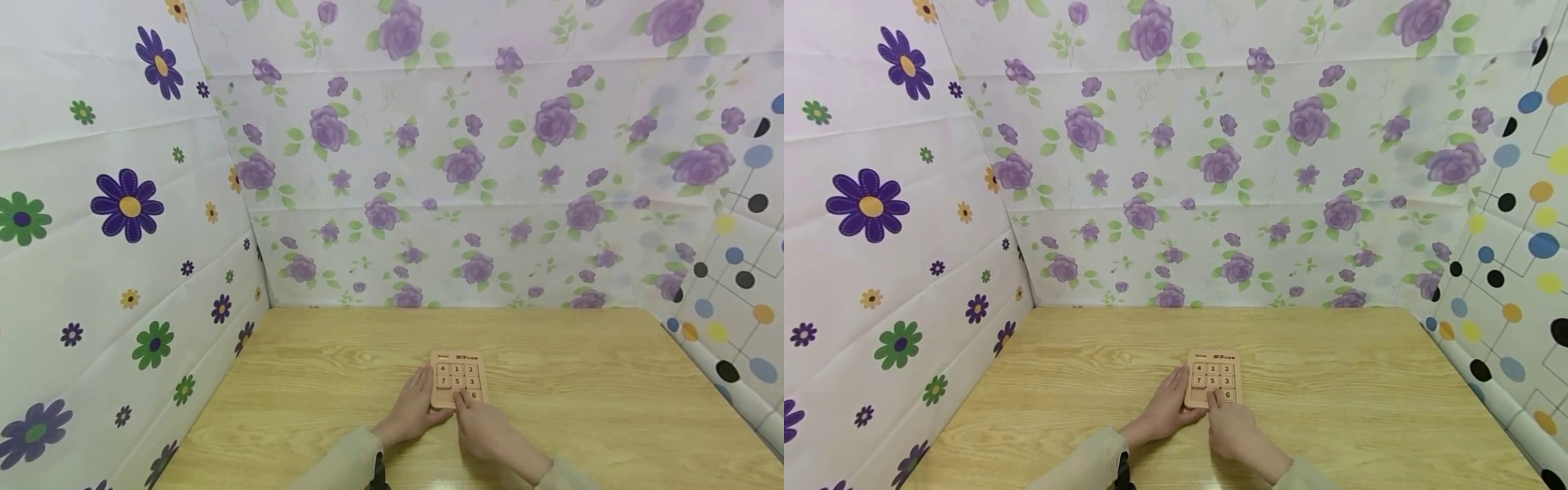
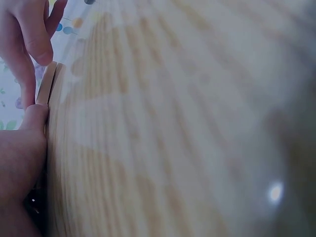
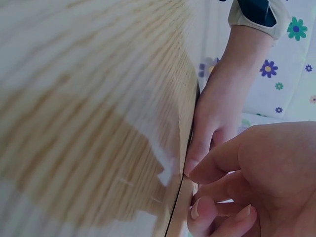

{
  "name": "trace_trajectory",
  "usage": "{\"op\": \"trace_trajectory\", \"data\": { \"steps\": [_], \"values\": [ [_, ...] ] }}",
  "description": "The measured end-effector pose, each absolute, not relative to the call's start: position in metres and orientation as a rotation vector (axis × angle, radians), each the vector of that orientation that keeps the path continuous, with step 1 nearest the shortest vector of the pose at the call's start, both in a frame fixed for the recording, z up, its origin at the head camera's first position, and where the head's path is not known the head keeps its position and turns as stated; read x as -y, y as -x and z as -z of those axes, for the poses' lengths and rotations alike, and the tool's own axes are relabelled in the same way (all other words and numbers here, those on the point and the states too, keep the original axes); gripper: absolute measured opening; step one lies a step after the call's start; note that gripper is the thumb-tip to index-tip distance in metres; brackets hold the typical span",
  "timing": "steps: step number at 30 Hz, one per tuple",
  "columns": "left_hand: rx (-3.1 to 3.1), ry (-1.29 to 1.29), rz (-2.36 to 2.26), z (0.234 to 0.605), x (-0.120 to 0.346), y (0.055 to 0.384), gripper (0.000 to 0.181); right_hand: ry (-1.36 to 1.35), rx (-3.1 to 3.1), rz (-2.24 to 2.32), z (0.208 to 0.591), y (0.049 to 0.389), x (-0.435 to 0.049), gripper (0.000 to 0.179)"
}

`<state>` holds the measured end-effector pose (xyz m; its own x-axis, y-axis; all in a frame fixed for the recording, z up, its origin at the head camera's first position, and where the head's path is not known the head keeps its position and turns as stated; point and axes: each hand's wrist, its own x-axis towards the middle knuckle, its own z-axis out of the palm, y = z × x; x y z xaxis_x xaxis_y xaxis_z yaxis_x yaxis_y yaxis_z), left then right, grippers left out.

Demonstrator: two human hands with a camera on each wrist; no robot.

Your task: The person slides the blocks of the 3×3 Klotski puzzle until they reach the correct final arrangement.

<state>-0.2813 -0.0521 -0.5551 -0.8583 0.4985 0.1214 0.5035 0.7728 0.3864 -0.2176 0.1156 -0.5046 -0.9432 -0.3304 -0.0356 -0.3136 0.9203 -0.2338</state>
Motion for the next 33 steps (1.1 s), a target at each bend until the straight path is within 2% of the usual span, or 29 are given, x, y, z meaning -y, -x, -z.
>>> {"op": "trace_trajectory", "data": {
  "steps": [20, 33],
  "values": [
    [2.942, 0.816, 0.629, 0.558, 0.053, 0.281, 0.097, 0.535, -3.050, 0.288, 0.503, 0.219, -0.114, 0.051],
    [2.908, 0.842, 0.584, 0.556, 0.053, 0.279, 0.093, 0.607, -3.121, 0.351, 0.512, 0.237, -0.107, 0.051]
  ]
}}
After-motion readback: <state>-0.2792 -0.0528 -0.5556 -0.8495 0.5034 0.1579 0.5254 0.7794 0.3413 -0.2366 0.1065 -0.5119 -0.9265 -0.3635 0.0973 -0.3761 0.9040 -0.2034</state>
